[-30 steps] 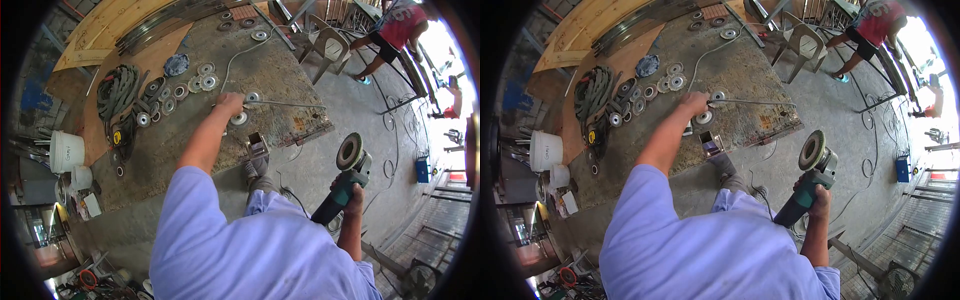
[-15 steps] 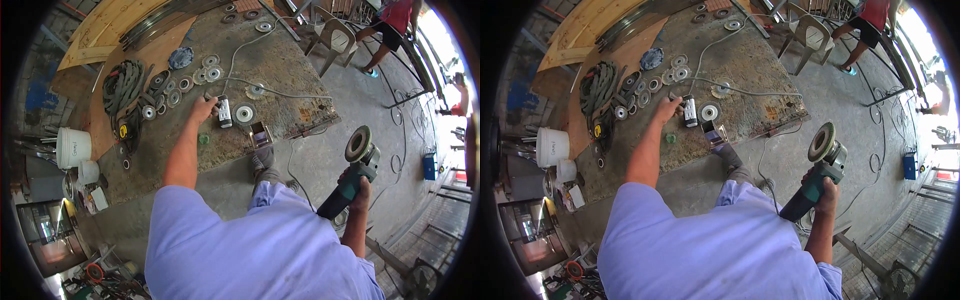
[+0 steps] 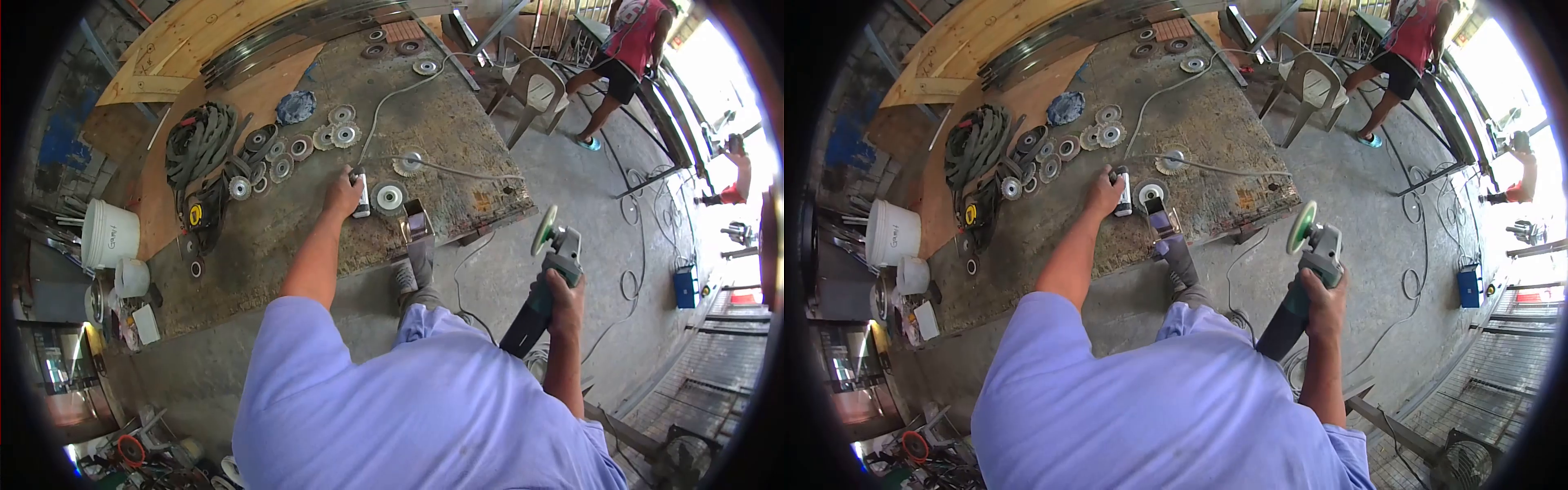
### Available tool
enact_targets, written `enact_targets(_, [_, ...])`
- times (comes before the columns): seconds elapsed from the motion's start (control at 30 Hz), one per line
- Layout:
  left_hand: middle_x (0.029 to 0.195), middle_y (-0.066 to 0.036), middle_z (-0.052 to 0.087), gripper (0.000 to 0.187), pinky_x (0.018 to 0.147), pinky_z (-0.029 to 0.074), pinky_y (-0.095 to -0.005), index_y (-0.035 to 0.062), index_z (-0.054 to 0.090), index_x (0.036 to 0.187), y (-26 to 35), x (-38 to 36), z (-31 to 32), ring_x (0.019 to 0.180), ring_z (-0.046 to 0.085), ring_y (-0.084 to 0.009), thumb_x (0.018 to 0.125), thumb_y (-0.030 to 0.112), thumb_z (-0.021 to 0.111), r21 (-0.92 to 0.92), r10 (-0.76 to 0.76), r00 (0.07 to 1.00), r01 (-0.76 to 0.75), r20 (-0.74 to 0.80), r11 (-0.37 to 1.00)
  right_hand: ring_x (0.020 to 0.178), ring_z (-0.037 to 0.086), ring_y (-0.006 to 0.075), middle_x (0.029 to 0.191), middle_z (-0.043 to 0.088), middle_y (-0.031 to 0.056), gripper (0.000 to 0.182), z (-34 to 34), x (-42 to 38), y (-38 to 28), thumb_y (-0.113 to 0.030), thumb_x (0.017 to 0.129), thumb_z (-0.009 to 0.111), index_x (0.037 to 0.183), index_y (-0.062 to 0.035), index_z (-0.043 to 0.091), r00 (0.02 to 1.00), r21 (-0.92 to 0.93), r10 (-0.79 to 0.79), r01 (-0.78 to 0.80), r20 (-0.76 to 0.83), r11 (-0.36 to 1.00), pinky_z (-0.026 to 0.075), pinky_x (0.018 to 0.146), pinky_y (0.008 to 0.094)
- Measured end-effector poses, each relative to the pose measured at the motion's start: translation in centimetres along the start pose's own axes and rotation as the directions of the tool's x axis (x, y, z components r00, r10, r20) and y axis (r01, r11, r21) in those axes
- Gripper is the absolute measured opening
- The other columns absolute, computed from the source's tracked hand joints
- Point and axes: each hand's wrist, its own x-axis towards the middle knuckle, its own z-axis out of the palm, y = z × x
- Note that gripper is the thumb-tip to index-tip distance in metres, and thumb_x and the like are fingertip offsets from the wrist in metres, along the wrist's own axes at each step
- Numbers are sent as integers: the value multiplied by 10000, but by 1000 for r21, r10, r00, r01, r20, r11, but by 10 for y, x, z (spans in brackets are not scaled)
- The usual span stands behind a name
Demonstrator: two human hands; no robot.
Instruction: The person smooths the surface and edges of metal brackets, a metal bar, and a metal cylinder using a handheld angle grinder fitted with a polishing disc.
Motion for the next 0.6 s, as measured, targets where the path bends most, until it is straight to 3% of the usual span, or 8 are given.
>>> enact_targets(0.1, [1208, -292, 670, 593, 934, 507, -524, 1, 537, 1350, -17, 5, 12, 1128, 641, -452, 941, 421, 621, -88, 45, 997, -50, -62, 995, 850, 674, 231, 1033, 640, 128, 724, -2, 7, -10, -246, 788, 843, 1348, -24, 440, 995, -224, -96, 102, 39, 969, 570, 757, 367])
enact_targets(0.2, [1221, -292, 665, 624, 922, 507, -515, -12, 541, 1313, -7, -1, -4, 1124, 640, -455, 920, 459, 651, -101, 23, 993, -12, 115, 995, 1024, 657, 231, 1141, 667, 148, 899, -5, 10, -41, -354, 711, 918, 1396, -31, 433, 980, -517, -142, 194, 140, 834, 530, 902, 358])
enact_targets(0.3, [1111, -288, 696, 561, 886, 508, -516, -17, 592, 1155, 23, -47, -33, 1055, 655, -469, 904, 479, 671, -101, -6, 984, -12, -178, 995, 1050, 663, 232, 1127, 689, 136, 992, -1, 4, -86, -442, 636, 961, 1386, -34, 454, 945, -628, -86, 276, 315, 727, 526, 929, 374])
enact_targets(0.37, [965, -227, 731, 514, 809, 534, -474, -9, 622, 1021, 19, -80, -63, 908, 708, -387, 903, 488, 678, -196, -141, 987, 153, 76, 969, 1043, 666, 236, 1126, 689, 137, 1000, 3, 4, -110, -440, 619, 970, 1382, -37, 466, 903, -662, -9, 322, 429, 677, 527, 931, 371])
enact_targets(0.43, [859, -141, 738, 509, 740, 547, -413, 6, 663, 957, 59, -151, -111, 795, 713, -263, 916, 514, 671, -273, -123, 859, 290, 497, 918, 1066, 680, 275, 1141, 695, 155, 997, 16, 4, -135, -394, 602, 976, 1389, -41, 478, 849, -699, 120, 335, 515, 631, 530, 944, 385])
enact_targets(0.47, [832, -88, 735, 533, 711, 547, -373, 27, 690, 960, 49, -179, -98, 742, 688, -187, 922, 558, 666, -346, 102, 798, 138, 594, 928, 1068, 687, 292, 1141, 700, 160, 985, 24, 6, -144, -375, 602, 972, 1389, -45, 480, 815, -712, 138, 394, 563, 581, 531, 947, 396])
enact_targets(0.5, [972, -111, 720, 460, 791, 541, -329, 13, 695, 1038, 51, -209, -78, 909, 676, -128, 970, 467, 658, -489, 170, 606, 410, 777, 770, 1069, 693, 310, 1140, 706, 165, 975, 31, 8, -150, -356, 601, 967, 1389, -50, 482, 778, -719, 162, 450, 607, 529, 532, 951, 406])
enact_targets(0.6, [1017, -96, 704, 485, 854, 537, -338, -15, 670, 1191, 124, -262, -81, 945, 673, -166, 989, 425, 652, -548, 509, 366, 1, 779, 837, 1063, 697, 333, 1107, 703, 176, 974, 77, 5, -185, -277, 574, 966, 1381, -58, 467, 722, -784, 314, 533, 617, 318, 536, 916, 410])
